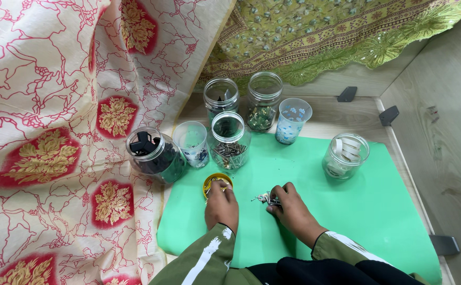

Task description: The person sorts small metal hardware pieces from a pile on a green mat into a small yellow container. They pick up individual items, separate them, and place them into the container while several jars of other hardware sit nearby.

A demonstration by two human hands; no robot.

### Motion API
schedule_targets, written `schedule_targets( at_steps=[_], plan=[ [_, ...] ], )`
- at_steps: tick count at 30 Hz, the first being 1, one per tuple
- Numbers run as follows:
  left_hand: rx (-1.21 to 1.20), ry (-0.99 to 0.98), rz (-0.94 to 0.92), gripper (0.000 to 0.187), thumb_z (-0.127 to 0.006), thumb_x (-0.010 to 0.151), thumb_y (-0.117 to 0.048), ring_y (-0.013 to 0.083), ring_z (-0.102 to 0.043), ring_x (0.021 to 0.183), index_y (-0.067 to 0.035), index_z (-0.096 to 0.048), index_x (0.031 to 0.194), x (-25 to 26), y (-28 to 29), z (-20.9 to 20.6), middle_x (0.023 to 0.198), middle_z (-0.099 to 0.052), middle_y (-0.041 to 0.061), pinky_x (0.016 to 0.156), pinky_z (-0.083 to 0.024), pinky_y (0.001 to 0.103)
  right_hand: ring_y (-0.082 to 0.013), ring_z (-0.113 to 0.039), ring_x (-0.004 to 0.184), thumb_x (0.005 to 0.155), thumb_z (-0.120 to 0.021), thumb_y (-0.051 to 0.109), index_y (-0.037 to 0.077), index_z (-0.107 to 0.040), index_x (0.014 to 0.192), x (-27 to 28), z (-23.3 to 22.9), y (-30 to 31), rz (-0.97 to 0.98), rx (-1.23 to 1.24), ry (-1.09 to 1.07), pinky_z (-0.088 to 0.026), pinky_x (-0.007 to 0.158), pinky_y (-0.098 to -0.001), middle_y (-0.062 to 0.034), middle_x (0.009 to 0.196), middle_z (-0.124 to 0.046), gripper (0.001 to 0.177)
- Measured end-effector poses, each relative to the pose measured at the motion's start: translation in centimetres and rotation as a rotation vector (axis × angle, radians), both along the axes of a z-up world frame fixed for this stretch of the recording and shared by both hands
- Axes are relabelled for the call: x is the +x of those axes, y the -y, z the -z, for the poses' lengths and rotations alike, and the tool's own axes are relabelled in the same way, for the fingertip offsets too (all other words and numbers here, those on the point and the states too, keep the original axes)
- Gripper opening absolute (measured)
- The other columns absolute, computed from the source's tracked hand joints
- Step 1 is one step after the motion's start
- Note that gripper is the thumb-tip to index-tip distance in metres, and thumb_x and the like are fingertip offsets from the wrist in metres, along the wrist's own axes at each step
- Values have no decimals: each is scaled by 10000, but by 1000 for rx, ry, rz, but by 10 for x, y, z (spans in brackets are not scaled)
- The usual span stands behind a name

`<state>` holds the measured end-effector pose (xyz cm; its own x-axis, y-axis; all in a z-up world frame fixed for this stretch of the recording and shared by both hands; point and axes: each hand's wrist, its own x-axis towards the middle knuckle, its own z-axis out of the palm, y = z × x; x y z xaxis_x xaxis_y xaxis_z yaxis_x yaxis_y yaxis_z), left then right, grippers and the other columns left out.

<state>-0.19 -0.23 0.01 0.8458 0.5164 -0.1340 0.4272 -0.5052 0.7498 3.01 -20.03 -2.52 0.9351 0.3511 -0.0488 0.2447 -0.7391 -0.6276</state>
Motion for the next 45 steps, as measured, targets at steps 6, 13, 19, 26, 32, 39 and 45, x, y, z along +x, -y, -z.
schedule_targets(
  at_steps=[6,13,19,26,32,39,45],
  plan=[
    [298,174,630,368,-553,996,-192,310,-493,1329,-96,-551,1352,-12,11,9,1390,-556,116,1083,-414,423,-395,-638,883,865,-746,142,74,-604,1066,-2,7,0,34,-5,86,-554,771,-477,-173,1055,-569,255],
    [404,138,934,580,-572,993,-228,341,-237,1489,-62,-380,1515,-8,20,32,1612,-300,169,1182,-229,461,-403,-641,880,892,-710,134,51,-624,1017,-6,-2,3,52,-69,102,-548,767,-485,-178,1015,-610,173],
    [410,169,950,414,-560,1002,-148,310,-424,1443,-39,-556,1401,-11,22,41,1529,-484,149,1102,-414,412,-370,-652,893,876,-711,114,44,-653,995,-10,-7,4,79,-17,95,-553,788,-457,-148,990,-637,150],
    [506,276,953,317,-604,876,30,369,-533,1326,11,-668,1185,-14,26,32,1311,-612,183,979,-519,425,-373,-647,894,877,-710,95,52,-678,1029,-12,-2,7,80,-24,105,-553,785,-463,-143,978,-643,161],
    [452,321,917,230,-624,767,104,396,-565,1143,-11,-655,963,-13,26,27,1086,-586,162,954,-510,435,-365,-675,839,858,-740,103,57,-697,999,-14,-3,10,130,29,72,-567,736,-449,-133,970,-664,155],
    [307,332,812,204,-630,810,67,411,-578,1067,-28,-656,989,-12,26,33,1042,-598,174,979,-469,461,-326,-709,815,866,-732,90,55,-743,1005,-10,-6,10,171,127,45,-579,741,-406,-132,942,-712,144],
    [85,267,694,149,-673,926,-101,359,-601,1033,-46,-691,1064,-8,26,21,1040,-644,149,896,-478,447,-295,-725,775,864,-769,136,61,-784,980,-9,-15,11,218,97,25,-584,730,-389,-128,919,-739,139]
  ],
)
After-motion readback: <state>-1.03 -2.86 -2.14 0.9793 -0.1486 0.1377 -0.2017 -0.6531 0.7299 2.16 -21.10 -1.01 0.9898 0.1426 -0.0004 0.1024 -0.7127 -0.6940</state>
